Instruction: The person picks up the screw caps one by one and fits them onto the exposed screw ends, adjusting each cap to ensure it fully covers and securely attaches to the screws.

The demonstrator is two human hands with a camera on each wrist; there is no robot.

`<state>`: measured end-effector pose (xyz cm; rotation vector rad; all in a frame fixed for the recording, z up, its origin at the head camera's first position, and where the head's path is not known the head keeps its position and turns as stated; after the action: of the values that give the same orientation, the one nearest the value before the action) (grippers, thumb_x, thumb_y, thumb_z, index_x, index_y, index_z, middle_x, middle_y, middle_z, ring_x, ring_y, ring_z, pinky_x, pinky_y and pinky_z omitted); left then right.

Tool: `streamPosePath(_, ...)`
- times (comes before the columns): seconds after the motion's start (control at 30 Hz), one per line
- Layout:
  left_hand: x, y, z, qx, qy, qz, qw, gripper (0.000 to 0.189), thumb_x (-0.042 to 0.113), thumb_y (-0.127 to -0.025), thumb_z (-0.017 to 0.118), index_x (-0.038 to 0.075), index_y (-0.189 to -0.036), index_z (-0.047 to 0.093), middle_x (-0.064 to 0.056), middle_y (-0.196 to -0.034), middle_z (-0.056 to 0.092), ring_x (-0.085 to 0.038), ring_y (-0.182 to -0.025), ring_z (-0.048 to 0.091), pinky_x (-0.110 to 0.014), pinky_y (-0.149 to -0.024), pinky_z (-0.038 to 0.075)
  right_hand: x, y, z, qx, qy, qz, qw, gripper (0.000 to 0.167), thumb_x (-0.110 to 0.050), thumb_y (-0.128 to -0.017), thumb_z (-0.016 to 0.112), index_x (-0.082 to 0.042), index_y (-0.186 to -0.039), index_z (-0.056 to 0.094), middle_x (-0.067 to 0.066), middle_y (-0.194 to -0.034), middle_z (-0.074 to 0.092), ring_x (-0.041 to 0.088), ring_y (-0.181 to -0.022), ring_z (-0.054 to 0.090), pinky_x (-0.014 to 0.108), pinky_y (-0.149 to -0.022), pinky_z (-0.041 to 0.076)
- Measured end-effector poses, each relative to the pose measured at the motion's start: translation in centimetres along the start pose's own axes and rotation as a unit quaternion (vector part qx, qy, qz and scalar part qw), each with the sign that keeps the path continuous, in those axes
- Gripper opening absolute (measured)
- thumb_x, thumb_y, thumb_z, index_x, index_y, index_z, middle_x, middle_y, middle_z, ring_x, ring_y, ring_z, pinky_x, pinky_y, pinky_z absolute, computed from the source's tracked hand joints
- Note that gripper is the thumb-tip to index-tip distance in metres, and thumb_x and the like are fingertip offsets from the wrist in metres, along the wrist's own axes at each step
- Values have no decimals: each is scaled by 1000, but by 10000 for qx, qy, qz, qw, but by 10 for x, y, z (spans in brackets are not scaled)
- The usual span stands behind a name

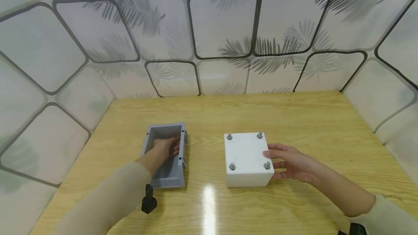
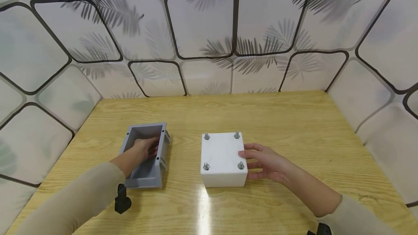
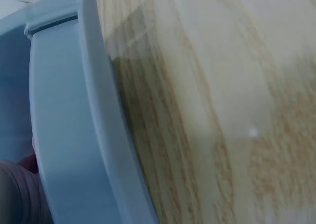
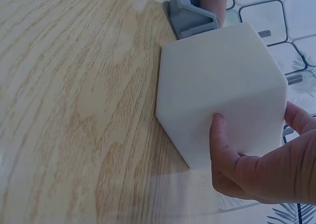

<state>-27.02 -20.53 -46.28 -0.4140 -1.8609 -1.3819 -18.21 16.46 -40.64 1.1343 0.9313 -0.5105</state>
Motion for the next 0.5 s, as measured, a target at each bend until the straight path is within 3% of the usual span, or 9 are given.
streamPosePath(0.3,0,-1,0,-120,-263,111,9995,32,4,-84,66,-4,-115,63,-1,-54,62,-9,-50,62,-26,-54,57,1,0,0,17,-2,-19,10000,72,-32,-93,59,-3,-147,22,6,-113,58,23,-101,58,40,-82,55)
streamPosePath(0.5,1,3,0,-500,-752,432,9950,37,9,-87,62,-8,-119,57,1,-58,62,-8,-51,61,-25,-55,58,1,0,1,60,-8,8,10000,74,-31,-93,59,-2,-148,19,5,-113,57,22,-101,57,40,-82,54)
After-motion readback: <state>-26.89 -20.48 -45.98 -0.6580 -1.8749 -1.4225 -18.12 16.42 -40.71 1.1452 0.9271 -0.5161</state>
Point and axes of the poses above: each hand's wrist, its own y-axis away from the middle knuckle, its own z-axis out of the palm, x = y × z, the point moved 6 cm from there along -y, towards the middle knuckle
